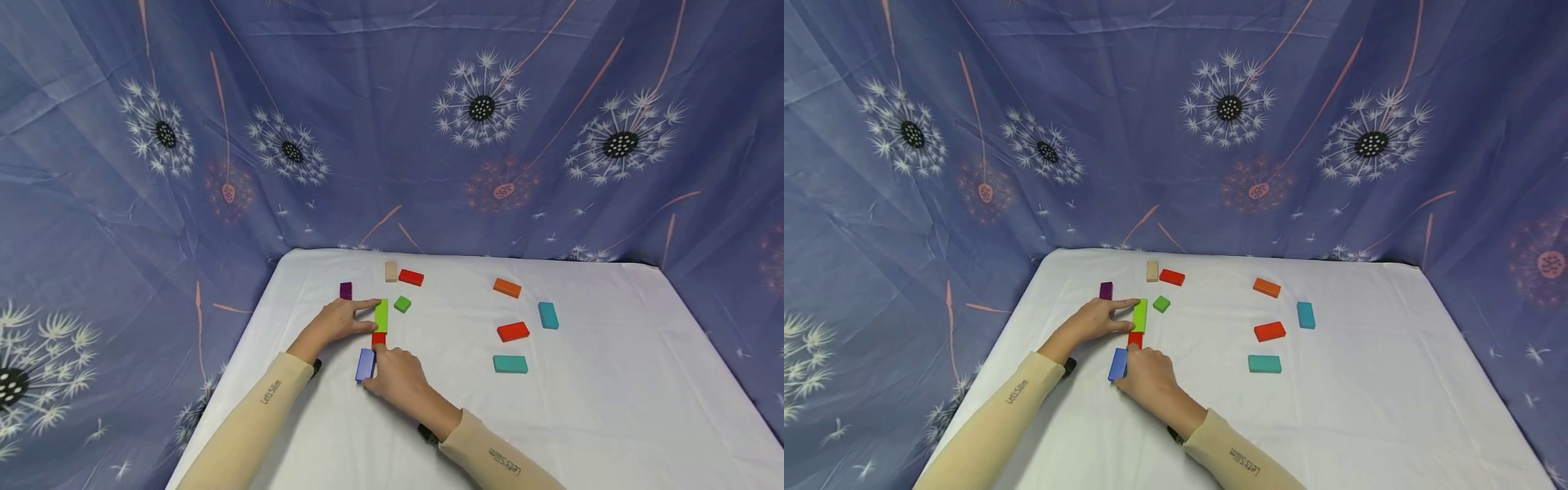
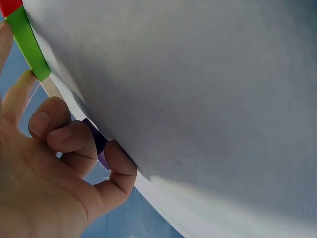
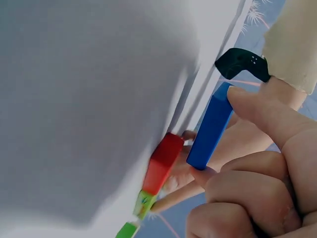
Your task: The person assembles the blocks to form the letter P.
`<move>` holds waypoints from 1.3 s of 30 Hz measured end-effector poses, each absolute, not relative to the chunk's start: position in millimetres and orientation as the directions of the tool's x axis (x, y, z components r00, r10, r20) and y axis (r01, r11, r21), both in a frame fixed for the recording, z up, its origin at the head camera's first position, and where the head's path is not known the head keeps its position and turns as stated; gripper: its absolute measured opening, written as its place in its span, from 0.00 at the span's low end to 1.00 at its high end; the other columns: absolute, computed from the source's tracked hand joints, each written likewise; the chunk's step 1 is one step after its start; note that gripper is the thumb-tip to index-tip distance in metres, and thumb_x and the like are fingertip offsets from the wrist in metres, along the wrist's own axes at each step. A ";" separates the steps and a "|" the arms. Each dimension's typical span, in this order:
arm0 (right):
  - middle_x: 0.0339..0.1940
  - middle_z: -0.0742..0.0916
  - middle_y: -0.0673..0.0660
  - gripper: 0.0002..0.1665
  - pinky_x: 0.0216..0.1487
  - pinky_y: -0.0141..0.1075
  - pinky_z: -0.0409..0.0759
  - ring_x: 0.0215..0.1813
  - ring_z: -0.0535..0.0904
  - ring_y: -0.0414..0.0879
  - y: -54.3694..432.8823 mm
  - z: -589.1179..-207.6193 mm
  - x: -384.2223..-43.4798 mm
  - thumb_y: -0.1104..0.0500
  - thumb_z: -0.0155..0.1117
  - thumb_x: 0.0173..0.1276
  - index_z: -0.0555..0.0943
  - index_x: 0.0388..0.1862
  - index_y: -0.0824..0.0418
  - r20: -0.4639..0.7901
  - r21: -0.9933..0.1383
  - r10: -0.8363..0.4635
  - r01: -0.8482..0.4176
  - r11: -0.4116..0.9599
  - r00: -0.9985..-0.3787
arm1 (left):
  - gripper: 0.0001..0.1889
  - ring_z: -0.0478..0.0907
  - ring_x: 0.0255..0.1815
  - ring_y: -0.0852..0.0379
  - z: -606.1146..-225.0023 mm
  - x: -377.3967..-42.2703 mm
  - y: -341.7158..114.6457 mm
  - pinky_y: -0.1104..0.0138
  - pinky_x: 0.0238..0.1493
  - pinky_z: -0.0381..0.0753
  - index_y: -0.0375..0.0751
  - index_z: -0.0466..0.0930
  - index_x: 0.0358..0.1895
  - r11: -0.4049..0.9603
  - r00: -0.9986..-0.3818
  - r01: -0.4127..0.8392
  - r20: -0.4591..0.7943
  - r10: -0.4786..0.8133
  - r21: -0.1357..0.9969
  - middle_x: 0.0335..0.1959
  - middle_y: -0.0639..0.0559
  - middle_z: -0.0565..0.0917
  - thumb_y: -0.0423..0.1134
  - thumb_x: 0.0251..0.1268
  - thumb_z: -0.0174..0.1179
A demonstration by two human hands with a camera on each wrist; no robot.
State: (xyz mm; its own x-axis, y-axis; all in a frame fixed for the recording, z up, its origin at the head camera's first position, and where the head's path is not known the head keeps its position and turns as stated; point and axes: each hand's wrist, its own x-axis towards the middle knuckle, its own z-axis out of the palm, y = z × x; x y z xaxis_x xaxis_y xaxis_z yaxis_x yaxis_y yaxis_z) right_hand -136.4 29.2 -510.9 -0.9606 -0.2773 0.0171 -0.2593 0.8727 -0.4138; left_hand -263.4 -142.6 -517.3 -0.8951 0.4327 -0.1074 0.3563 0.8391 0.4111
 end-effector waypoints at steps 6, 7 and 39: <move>0.36 0.93 0.58 0.36 0.30 0.39 0.82 0.32 0.87 0.49 48.8 -515.1 -128.3 0.49 0.87 0.54 0.87 0.57 0.66 0.050 -0.405 -0.284 -0.280 0.870 -0.957 | 0.36 0.87 0.58 0.44 -517.6 -264.0 -142.7 0.43 0.60 0.84 0.71 0.74 0.76 0.838 -0.896 0.348 -0.113 0.429 0.420 0.58 0.39 0.90 0.63 0.64 0.72; 0.36 0.93 0.59 0.36 0.30 0.40 0.83 0.33 0.88 0.49 50.7 -515.3 -127.6 0.49 0.87 0.55 0.87 0.57 0.67 0.052 -0.405 -0.286 -0.282 0.870 -0.957 | 0.36 0.87 0.58 0.44 -517.4 -264.1 -142.6 0.43 0.61 0.84 0.71 0.74 0.76 0.838 -0.897 0.346 -0.114 0.428 0.422 0.59 0.39 0.89 0.63 0.64 0.72; 0.33 0.92 0.59 0.40 0.28 0.41 0.82 0.32 0.87 0.52 54.4 -522.5 -119.1 0.45 0.89 0.50 0.88 0.58 0.65 0.053 -0.323 -0.279 -0.281 0.904 -0.959 | 0.36 0.86 0.60 0.41 -516.6 -262.3 -140.1 0.35 0.65 0.80 0.70 0.73 0.77 0.852 -0.898 0.340 -0.130 0.420 0.398 0.63 0.40 0.88 0.63 0.65 0.71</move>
State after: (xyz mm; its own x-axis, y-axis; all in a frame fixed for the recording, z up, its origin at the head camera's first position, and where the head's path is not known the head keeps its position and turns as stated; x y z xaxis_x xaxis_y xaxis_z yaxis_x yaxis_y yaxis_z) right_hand -119.1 54.4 -522.5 -0.9587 -0.2793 0.0531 -0.2812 0.9037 -0.3228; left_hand -262.3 -140.1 -516.6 -0.8984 0.4195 -0.1303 0.3401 0.8519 0.3981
